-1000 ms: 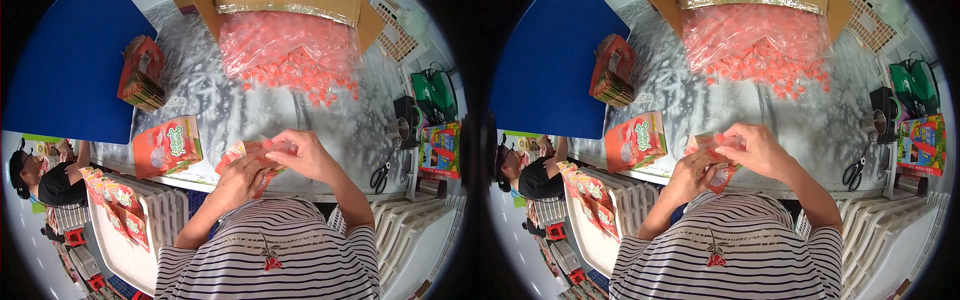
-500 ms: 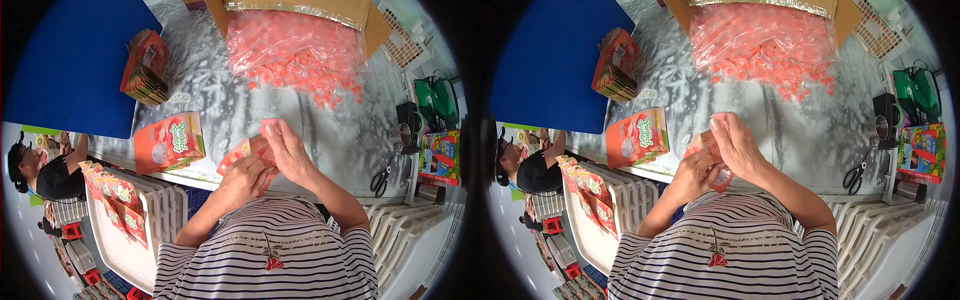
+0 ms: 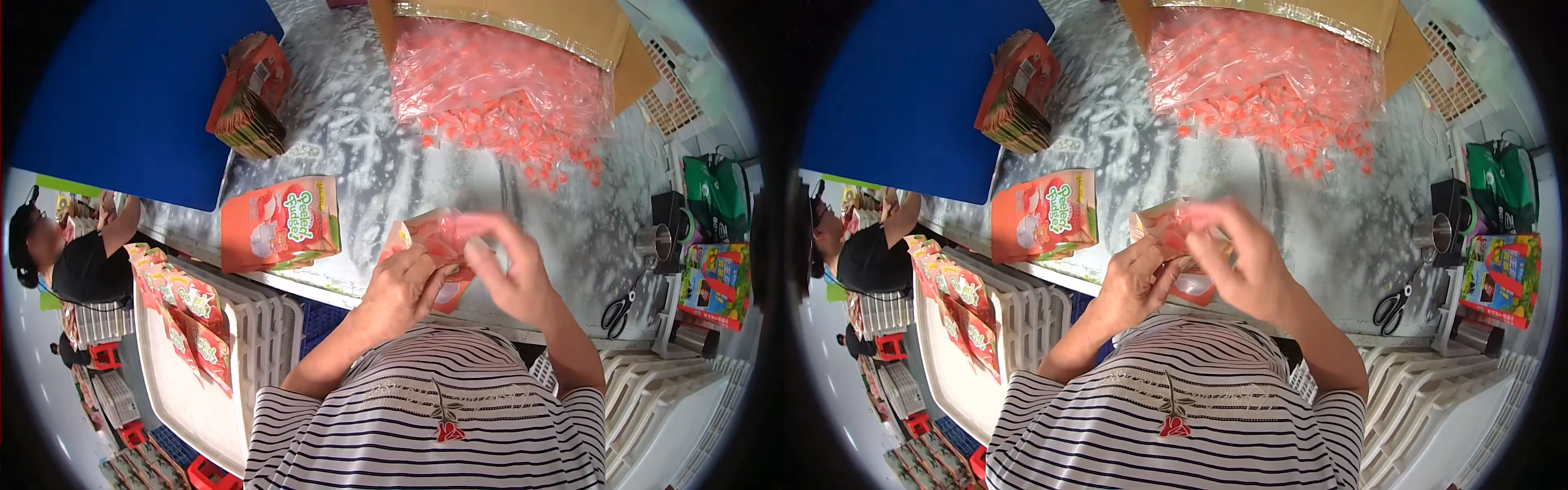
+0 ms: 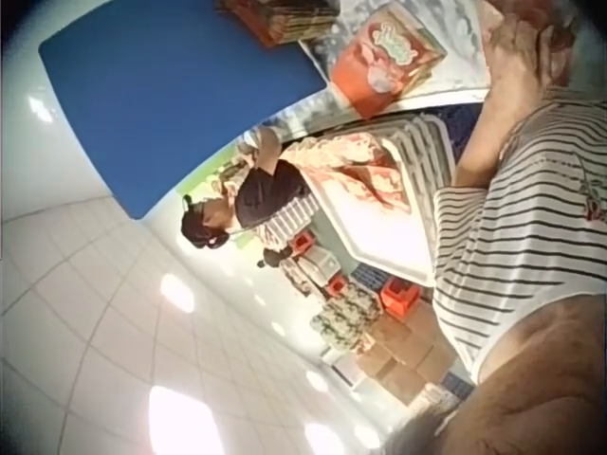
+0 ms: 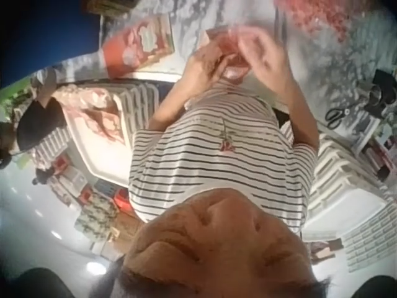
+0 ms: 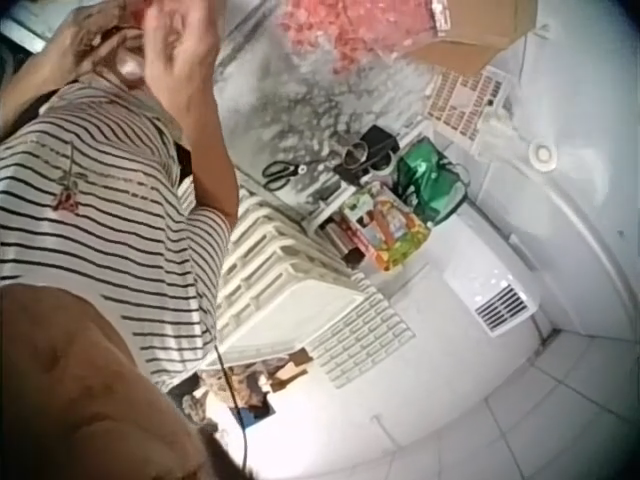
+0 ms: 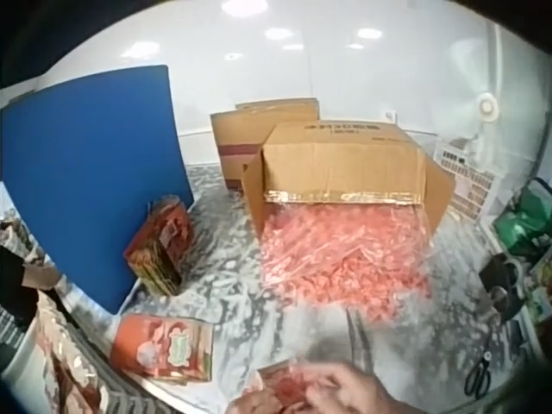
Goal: Packaging small candies into individual plastic bags at a factory station.
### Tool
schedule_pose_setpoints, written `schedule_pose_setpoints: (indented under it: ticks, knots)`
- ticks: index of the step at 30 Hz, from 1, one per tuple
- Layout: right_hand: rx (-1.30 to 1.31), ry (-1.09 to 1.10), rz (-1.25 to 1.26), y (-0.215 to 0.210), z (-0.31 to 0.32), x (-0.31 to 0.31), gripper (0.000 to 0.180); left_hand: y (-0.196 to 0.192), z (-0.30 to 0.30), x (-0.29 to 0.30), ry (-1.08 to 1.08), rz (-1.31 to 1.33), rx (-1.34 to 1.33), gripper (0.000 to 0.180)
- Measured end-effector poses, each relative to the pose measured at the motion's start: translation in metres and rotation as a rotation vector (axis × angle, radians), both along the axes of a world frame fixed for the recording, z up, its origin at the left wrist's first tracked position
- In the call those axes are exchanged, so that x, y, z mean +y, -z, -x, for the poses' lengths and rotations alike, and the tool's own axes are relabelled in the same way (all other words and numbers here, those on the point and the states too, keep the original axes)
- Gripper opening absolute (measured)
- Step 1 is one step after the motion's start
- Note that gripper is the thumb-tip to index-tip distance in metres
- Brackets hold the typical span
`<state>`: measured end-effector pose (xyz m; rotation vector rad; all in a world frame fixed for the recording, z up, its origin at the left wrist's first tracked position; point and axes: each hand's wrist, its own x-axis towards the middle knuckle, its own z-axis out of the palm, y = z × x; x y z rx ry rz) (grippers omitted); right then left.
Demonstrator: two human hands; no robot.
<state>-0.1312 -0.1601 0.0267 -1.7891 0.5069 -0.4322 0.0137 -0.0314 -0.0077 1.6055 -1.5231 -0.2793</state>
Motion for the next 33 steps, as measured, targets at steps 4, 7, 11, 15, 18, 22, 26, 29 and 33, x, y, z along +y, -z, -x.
schedule_pose_setpoints:
  ticks: [4, 7, 11, 15, 18, 22, 26, 29, 33]
  knots:
    - [0.085, -0.206, 0.663, 0.0, 0.007, 0.008, 0.029, 0.002, 0.009, -0.001, 0.041, 0.039, 0.021, 0.012]
    - [0.223, -0.353, 0.781, 0.003, 0.013, -0.003, 0.02, 0.0, 0.017, 0.003, 0.09, 0.044, 0.018, 0.014]
    - [0.308, -0.521, 0.816, 0.003, 0.017, -0.005, 0.013, -0.009, 0.008, 0.007, 0.162, 0.06, 0.079, 0.019]
    - [0.052, -0.36, 0.964, -0.024, 0.022, 0.008, 0.01, -0.02, -0.025, 0.01, -0.134, 0.164, 0.02, 0.051]
    - [-0.009, -0.372, 1.005, -0.04, 0.022, 0.013, 0.011, -0.015, -0.04, 0.005, 0.088, 0.076, 0.17, 0.06]
    - [-0.023, -0.411, 1.017, -0.04, 0.027, 0.01, 0.017, -0.003, -0.028, 0.002, 0.528, -0.186, 0.651, 0.058]
    - [0.051, -0.329, 1.023, -0.057, 0.032, 0.021, 0.026, -0.01, -0.01, 0.002, 0.469, -0.142, 0.549, 0.043]
    - [0.188, -0.451, 0.695, -0.065, 0.026, 0.016, 0.03, -0.009, 0.002, 0.003, 0.413, -0.015, 0.485, 0.041]
    - [0.428, -0.719, 0.602, -0.074, 0.003, -0.001, 0.031, -0.012, 0.011, 0.007, 0.417, -0.053, 0.412, 0.04]
